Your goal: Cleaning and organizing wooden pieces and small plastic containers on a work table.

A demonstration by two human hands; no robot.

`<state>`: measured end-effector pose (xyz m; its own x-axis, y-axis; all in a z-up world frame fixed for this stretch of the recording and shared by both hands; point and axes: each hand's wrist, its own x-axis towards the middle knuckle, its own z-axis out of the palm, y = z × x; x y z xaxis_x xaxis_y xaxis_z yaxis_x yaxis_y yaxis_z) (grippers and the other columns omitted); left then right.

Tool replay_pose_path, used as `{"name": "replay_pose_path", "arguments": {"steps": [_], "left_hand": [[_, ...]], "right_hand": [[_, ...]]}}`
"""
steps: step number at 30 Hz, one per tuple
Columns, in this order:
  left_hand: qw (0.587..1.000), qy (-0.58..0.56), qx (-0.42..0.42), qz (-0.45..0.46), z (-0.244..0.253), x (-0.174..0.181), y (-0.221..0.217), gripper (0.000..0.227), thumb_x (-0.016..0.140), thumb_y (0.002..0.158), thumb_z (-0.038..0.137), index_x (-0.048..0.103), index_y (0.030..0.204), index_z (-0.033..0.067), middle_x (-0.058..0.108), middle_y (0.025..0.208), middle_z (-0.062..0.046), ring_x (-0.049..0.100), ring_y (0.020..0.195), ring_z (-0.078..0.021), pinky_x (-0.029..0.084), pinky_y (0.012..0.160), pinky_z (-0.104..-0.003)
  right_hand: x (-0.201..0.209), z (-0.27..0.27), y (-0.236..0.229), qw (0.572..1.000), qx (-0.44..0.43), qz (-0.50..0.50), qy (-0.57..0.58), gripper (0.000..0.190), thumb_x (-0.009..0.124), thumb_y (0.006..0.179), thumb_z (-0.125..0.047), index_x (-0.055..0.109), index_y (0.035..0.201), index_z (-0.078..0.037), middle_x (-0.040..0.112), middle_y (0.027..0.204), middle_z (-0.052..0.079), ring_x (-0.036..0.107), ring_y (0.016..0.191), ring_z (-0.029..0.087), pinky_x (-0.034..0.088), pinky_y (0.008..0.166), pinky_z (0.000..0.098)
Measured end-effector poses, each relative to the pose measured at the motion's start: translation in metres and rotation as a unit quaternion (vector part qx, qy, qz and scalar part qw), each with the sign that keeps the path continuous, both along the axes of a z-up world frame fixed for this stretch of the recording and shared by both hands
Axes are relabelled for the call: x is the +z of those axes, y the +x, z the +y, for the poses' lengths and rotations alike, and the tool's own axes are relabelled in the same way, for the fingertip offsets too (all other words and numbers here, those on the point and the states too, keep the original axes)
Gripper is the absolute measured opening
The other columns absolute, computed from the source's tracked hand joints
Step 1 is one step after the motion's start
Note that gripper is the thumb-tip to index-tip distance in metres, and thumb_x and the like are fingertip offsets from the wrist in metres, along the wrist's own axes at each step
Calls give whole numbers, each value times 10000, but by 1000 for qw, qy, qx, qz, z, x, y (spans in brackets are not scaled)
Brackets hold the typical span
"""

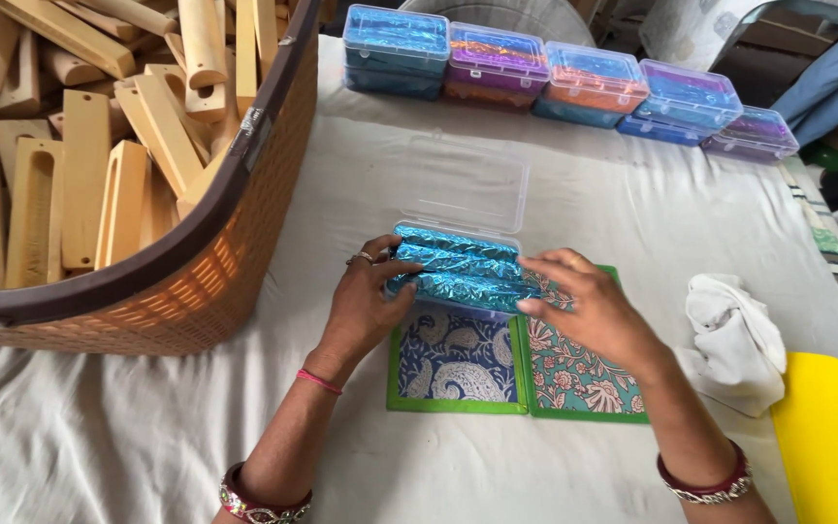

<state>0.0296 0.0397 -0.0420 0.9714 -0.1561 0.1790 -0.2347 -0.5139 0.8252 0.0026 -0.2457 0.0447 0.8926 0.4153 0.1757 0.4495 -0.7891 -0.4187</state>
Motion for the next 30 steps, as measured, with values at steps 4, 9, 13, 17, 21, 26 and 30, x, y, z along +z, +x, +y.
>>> {"name": "replay_pose_path", "arguments": {"steps": [4,9,13,17,21,26,30], "left_hand": [[1000,11,7,0,1,4,-1,265,723,859,187,796,1110,148,493,1491,-53,529,1317,-286,541,998,-390],[999,18,11,40,1,5,-1,290,709,855,214,781,1132,164,515,1498,-13,615,1163,-216,574,911,-356],[999,11,11,40,0,0,1,286,720,850,217,785,1122,163,508,1489,-20,599,1211,-221,570,929,-356],[1000,11,12,9,-1,-1,0,269,727,844,190,797,1098,138,511,1488,-36,566,1281,-250,562,950,-364],[1000,2,22,1,-2,-2,0,260,733,839,175,798,1086,129,529,1488,-33,585,1270,-242,568,945,-371],[996,38,51,-62,-10,3,-9,270,754,817,174,792,1080,130,538,1460,-68,527,1317,-291,501,1035,-423],[967,131,19,-217,-21,15,-19,265,739,860,174,787,1117,134,587,1414,-102,465,1380,-320,405,1132,-466]], "right_hand": [[-21,-23,0,992,-63,86,69,476,779,810,-289,718,1238,-90,734,1158,103,744,930,175,648,781,295],[-47,-20,7,971,-110,131,166,233,781,851,-122,774,1072,-48,812,920,72,762,814,106,644,704,250],[-44,-9,9,979,-116,113,121,183,786,842,-101,782,1012,-36,791,896,56,734,766,109,621,637,272],[-39,0,6,990,-121,76,4,165,797,840,-134,793,973,-37,751,844,48,710,681,156,571,620,318],[-36,3,7,986,-140,67,-59,216,798,849,-172,755,1031,-64,735,879,36,725,721,154,581,711,330],[-38,1,-2,993,-95,-4,-65,330,786,814,-178,713,1123,-88,677,1081,61,707,828,180,611,745,340],[-42,-3,-1,996,-34,-49,-69,218,791,836,-213,760,1028,-116,690,1078,37,689,969,173,598,838,344]]}}
